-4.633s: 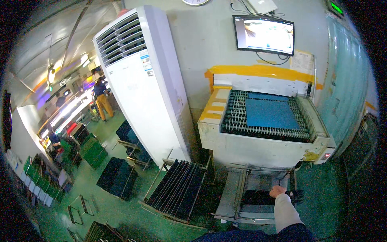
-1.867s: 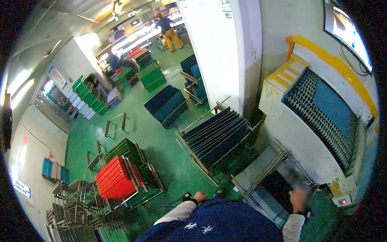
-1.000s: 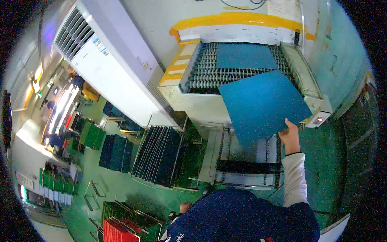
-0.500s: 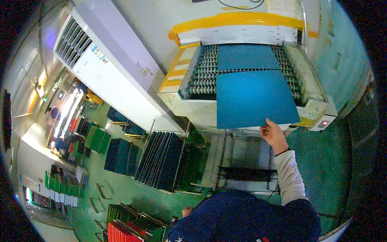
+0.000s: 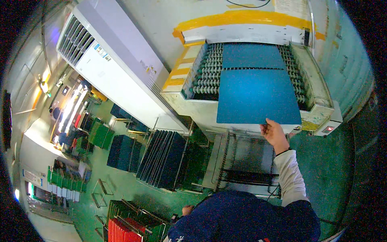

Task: The recorder manually picks up blue metal plates from a vertical storage rack and places them one by one onto the conveyor belt of a processing machine.

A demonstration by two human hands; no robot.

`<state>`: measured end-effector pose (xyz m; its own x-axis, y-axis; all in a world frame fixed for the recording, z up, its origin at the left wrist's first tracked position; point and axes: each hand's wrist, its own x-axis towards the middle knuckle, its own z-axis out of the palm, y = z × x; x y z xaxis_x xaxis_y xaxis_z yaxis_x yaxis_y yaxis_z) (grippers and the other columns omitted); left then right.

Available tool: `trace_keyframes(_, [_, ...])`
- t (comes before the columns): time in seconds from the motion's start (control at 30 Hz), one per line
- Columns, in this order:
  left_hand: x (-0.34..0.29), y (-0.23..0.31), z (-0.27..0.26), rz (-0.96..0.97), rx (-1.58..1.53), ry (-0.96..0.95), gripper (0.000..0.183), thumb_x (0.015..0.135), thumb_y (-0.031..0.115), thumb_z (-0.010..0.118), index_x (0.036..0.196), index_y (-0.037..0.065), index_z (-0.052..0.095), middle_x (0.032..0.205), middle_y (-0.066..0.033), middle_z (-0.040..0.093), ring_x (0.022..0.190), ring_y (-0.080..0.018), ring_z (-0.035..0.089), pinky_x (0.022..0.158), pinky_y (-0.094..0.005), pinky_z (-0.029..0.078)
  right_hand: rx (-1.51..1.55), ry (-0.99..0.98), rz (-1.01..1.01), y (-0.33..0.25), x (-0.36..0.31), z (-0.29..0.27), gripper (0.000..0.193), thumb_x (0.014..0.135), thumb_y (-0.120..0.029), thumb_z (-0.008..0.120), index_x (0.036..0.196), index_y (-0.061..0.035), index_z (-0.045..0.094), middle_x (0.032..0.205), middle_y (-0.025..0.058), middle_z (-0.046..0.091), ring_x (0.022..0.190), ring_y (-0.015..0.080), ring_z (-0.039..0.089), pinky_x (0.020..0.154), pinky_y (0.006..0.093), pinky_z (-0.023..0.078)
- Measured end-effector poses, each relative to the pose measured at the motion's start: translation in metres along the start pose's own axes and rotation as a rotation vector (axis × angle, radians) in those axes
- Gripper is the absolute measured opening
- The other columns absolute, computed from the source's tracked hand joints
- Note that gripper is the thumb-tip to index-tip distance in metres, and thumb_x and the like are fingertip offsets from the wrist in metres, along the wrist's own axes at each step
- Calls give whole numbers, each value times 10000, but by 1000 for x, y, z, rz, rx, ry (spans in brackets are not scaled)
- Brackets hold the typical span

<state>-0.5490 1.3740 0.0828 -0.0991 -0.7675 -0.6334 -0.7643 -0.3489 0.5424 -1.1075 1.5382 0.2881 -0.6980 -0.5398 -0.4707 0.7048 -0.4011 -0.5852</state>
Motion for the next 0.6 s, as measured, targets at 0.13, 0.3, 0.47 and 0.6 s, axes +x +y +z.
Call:
trace_keyframes(0.13, [17, -21, 4, -44, 1, -22, 266, 740, 237, 611, 808, -15, 665, 705, -78, 660, 636, -171, 615, 589, -308, 465, -1, -40, -26, -1, 5, 3, 181, 818, -206, 609, 870, -55, 523, 814, 128, 591, 709, 227, 572, 614, 329, 470])
trace_keyframes(0.3, [25, -36, 4, -8, 0, -72, 267, 743, 240, 605, 806, -12, 667, 708, -76, 660, 636, -168, 613, 591, -302, 464, 25, -39, -19, -4, 9, 7, 175, 825, -189, 602, 868, -40, 521, 807, 132, 591, 707, 224, 568, 626, 328, 477])
trace_keyframes(0.47, [12, -18, 4, 6, 32, -25, 265, 750, 242, 602, 805, -9, 668, 717, -82, 661, 632, -160, 611, 593, -293, 464, 17, -35, -32, -4, 12, 6, 166, 823, -179, 603, 868, -43, 520, 810, 133, 592, 706, 220, 567, 631, 324, 479])
trace_keyframes(0.6, [16, -23, 5, -37, -34, -48, 267, 761, 242, 595, 811, -10, 667, 706, -75, 658, 615, -156, 606, 584, -297, 462, 35, -55, -27, -6, 14, 8, 162, 824, -179, 601, 866, -47, 518, 821, 127, 592, 711, 219, 564, 633, 322, 477])
